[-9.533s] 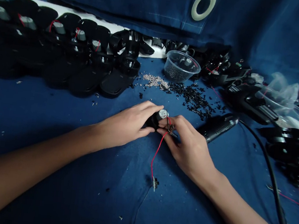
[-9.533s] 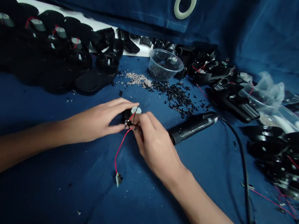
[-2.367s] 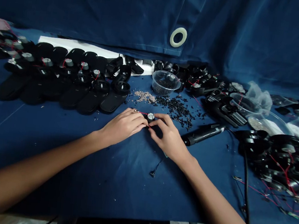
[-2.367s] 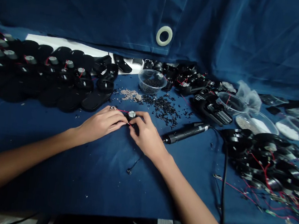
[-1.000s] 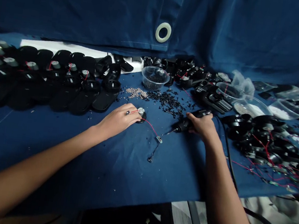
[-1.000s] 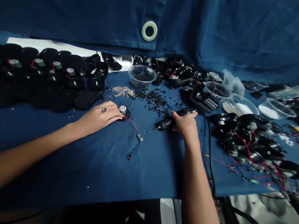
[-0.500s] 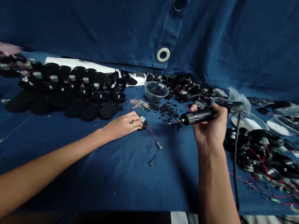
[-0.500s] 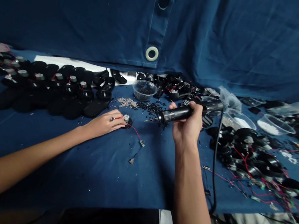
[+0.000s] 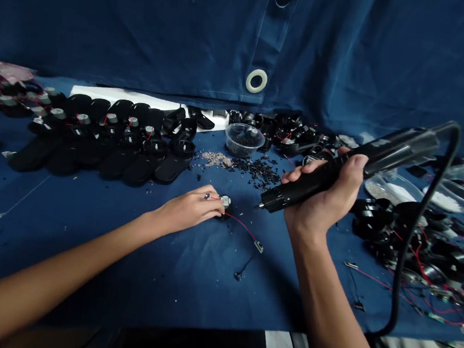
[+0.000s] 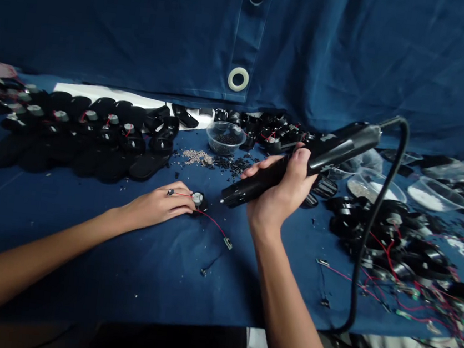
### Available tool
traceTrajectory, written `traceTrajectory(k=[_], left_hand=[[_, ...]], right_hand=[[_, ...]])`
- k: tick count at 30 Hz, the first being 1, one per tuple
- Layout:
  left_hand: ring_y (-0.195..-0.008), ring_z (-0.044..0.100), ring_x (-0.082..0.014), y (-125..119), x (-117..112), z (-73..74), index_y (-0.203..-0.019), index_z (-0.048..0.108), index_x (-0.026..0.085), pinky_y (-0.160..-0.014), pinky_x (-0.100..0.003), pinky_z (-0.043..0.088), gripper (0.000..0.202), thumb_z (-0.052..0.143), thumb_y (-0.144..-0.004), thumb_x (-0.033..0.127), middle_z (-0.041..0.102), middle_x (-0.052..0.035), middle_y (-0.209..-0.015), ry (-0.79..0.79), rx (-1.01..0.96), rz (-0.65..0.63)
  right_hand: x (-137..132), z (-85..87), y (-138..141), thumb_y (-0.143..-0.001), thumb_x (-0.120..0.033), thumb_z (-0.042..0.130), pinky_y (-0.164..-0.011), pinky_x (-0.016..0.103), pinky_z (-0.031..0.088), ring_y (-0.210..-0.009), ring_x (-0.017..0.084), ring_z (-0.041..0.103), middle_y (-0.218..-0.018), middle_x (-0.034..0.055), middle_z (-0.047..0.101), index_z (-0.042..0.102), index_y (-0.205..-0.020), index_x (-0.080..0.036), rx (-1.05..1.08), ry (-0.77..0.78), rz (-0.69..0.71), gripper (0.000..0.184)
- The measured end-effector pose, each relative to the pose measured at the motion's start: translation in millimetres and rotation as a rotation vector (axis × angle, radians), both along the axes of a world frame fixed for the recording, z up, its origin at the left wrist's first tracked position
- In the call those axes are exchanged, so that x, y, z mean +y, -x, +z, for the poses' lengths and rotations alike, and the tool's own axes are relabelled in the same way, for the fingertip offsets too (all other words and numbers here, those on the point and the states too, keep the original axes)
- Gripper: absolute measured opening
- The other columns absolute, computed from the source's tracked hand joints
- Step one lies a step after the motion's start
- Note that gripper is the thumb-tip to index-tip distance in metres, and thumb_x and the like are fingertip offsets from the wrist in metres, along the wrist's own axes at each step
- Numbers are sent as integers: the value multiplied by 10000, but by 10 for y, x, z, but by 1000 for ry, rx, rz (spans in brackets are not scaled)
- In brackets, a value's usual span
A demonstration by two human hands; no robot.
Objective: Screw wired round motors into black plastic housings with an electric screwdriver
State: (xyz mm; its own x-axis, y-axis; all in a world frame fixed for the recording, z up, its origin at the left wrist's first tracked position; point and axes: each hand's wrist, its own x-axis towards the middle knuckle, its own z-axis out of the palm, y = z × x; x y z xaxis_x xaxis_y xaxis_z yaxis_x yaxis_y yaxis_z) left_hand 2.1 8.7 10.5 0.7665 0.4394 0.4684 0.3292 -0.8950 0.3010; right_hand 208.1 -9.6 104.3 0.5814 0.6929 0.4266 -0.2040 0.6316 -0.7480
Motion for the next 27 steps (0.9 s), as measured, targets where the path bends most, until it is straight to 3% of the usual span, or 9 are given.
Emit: traceTrajectory(k=[5, 11, 27], left_hand=[[-966, 499, -157, -11, -45, -22, -1010, 640, 173, -864, -302, 468, 188, 468, -950, 223, 601, -47, -969, -47, 1, 45], [-920, 493, -155, -19, -59, -108, -985, 650, 180, -843, -302, 456, 147, 546, -910, 254, 571, -39, -950, 70, -107, 131], [-917, 489, -160, -40, -90, -86, -949, 624, 144, -882, -323, 443, 108, 541, -909, 202, 571, -39, -936, 55, -128, 120]], right_hand=[[-16, -128, 204, -847, -583, 407, -408, 250, 469, -424, 98, 515, -573, -80, 464, 459, -997, -251, -26, -13, 31, 368], [30, -324, 305, -865, -554, 379, -353, 236, 418, -388, 96, 489, -572, -76, 465, 459, -976, -268, -84, -4, -20, 317], [17, -317, 430, -804, -616, 426, -360, 231, 444, -392, 87, 486, -584, -77, 445, 450, -993, -274, -104, 103, -47, 392]])
